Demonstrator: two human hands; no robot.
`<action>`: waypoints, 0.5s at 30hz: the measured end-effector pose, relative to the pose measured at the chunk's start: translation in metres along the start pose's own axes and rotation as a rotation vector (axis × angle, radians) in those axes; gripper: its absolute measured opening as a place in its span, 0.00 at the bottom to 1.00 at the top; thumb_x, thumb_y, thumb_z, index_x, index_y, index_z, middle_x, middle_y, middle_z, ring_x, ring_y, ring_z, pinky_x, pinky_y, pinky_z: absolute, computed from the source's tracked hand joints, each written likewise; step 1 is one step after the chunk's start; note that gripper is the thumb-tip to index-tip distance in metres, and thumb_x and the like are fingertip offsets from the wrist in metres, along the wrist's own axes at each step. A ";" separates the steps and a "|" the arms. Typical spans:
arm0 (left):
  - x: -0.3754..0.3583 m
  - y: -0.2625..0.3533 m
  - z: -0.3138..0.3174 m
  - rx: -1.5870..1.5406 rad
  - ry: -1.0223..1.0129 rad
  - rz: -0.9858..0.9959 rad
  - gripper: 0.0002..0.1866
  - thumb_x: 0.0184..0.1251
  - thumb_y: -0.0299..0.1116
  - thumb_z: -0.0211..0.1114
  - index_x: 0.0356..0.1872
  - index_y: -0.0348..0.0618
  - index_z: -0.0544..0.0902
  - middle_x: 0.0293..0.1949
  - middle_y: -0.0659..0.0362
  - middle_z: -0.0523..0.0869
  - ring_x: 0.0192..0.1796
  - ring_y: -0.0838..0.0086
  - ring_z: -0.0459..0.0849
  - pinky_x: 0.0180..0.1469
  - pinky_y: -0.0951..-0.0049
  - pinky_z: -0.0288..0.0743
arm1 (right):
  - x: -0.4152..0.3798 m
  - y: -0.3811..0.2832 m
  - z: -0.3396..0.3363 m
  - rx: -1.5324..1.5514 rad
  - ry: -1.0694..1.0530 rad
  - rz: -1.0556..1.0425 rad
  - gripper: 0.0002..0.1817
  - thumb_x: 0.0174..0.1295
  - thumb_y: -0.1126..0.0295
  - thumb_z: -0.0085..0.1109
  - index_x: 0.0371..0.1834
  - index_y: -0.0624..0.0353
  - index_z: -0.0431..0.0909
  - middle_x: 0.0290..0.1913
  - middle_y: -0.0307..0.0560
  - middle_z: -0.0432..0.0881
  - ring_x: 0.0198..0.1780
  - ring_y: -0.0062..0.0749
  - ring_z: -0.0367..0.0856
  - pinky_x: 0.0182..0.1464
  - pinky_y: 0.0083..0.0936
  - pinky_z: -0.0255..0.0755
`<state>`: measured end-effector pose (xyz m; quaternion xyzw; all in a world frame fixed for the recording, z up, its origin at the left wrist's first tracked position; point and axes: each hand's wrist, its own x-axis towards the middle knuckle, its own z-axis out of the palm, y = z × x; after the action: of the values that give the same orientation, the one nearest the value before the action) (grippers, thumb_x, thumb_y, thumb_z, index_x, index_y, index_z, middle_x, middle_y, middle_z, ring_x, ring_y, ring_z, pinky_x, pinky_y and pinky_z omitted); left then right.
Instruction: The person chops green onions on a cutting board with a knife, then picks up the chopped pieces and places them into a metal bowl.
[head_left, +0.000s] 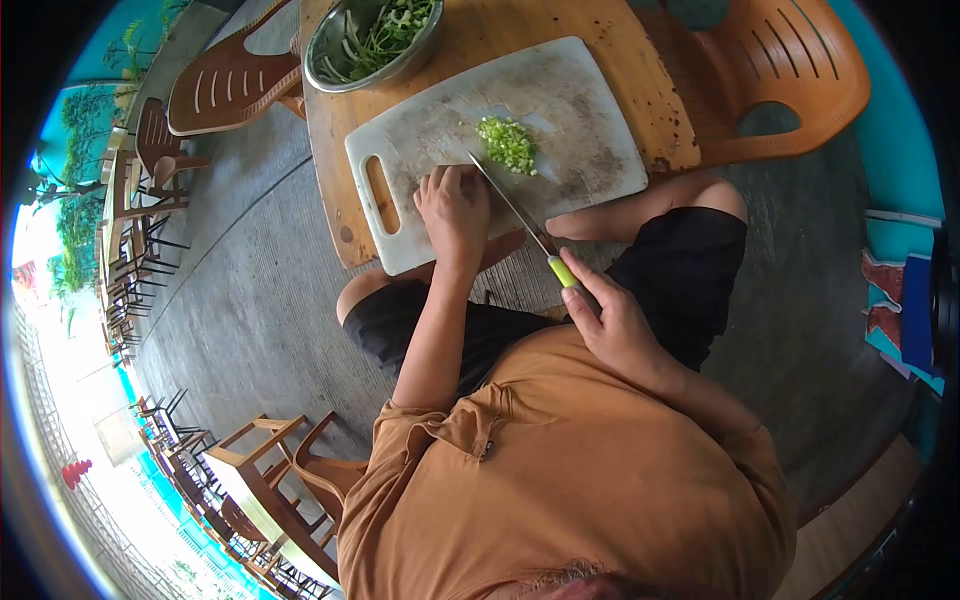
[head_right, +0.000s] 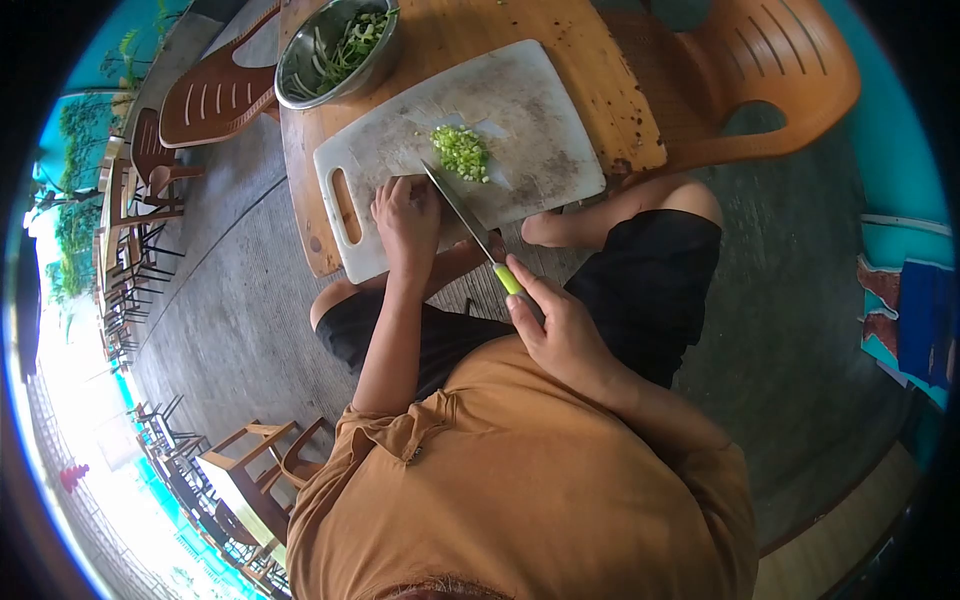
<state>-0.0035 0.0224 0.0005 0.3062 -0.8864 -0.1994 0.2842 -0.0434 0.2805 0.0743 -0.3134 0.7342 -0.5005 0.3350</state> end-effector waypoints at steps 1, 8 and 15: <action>0.000 0.000 0.000 0.004 0.006 0.006 0.05 0.66 0.28 0.74 0.41 0.43 0.89 0.41 0.56 0.88 0.48 0.57 0.84 0.59 0.55 0.72 | 0.003 0.003 0.002 0.001 0.005 0.003 0.28 0.82 0.68 0.59 0.80 0.67 0.71 0.65 0.71 0.85 0.63 0.59 0.88 0.63 0.37 0.81; 0.001 -0.001 -0.002 0.007 0.026 0.029 0.05 0.65 0.29 0.74 0.40 0.43 0.90 0.39 0.56 0.88 0.48 0.56 0.85 0.58 0.56 0.73 | 0.008 0.012 0.007 -0.013 0.071 -0.169 0.27 0.81 0.68 0.60 0.80 0.67 0.72 0.62 0.69 0.86 0.61 0.58 0.89 0.62 0.38 0.82; 0.000 -0.003 0.002 0.023 0.008 0.000 0.06 0.65 0.30 0.75 0.40 0.43 0.89 0.38 0.55 0.88 0.47 0.56 0.85 0.58 0.56 0.73 | 0.008 0.009 0.004 -0.003 0.044 -0.110 0.27 0.82 0.67 0.59 0.79 0.66 0.72 0.62 0.70 0.86 0.61 0.59 0.88 0.62 0.40 0.81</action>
<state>-0.0036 0.0208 -0.0029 0.3103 -0.8874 -0.1881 0.2844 -0.0458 0.2753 0.0632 -0.3429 0.7237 -0.5237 0.2904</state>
